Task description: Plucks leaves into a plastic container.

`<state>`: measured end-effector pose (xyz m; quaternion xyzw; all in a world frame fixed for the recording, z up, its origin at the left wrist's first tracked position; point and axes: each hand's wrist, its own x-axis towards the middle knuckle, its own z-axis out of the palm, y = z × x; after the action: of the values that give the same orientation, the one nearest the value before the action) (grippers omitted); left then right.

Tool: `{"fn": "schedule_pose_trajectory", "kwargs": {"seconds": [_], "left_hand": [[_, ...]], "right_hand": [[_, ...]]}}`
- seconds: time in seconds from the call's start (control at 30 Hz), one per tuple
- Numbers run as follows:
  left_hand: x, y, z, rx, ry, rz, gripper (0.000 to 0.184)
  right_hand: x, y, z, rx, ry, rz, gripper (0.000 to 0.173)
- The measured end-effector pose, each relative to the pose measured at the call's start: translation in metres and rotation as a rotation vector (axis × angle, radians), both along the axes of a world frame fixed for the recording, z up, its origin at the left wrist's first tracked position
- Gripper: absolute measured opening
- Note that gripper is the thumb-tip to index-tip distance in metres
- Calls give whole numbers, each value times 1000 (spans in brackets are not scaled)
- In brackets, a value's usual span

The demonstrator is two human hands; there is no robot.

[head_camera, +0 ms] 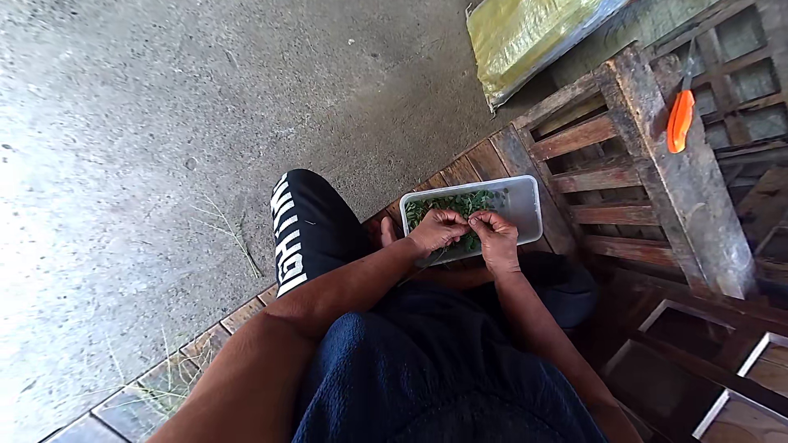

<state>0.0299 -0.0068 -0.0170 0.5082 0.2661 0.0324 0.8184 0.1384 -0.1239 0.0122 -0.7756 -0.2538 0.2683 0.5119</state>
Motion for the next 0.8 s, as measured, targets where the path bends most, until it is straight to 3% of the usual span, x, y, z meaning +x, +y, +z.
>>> {"fn": "schedule_pose_trajectory", "kwargs": {"seconds": [0.1, 0.27, 0.47, 0.67, 0.8], "left_hand": [[1, 4, -2, -69, -15, 15, 5], [5, 5, -6, -125, -35, 43, 4], [5, 5, -4, -120, -19, 38, 4], [6, 5, -7, -71, -27, -13, 5], [6, 5, -6, -174, 0, 79, 6]], "right_hand": [[11, 4, -2, -41, -9, -101, 4], [21, 1, 15, -241, 186, -41, 36], [13, 2, 21, -221, 205, 94, 5], [18, 2, 6, -184, 45, 46, 2], [29, 2, 15, -252, -12, -30, 20]]}}
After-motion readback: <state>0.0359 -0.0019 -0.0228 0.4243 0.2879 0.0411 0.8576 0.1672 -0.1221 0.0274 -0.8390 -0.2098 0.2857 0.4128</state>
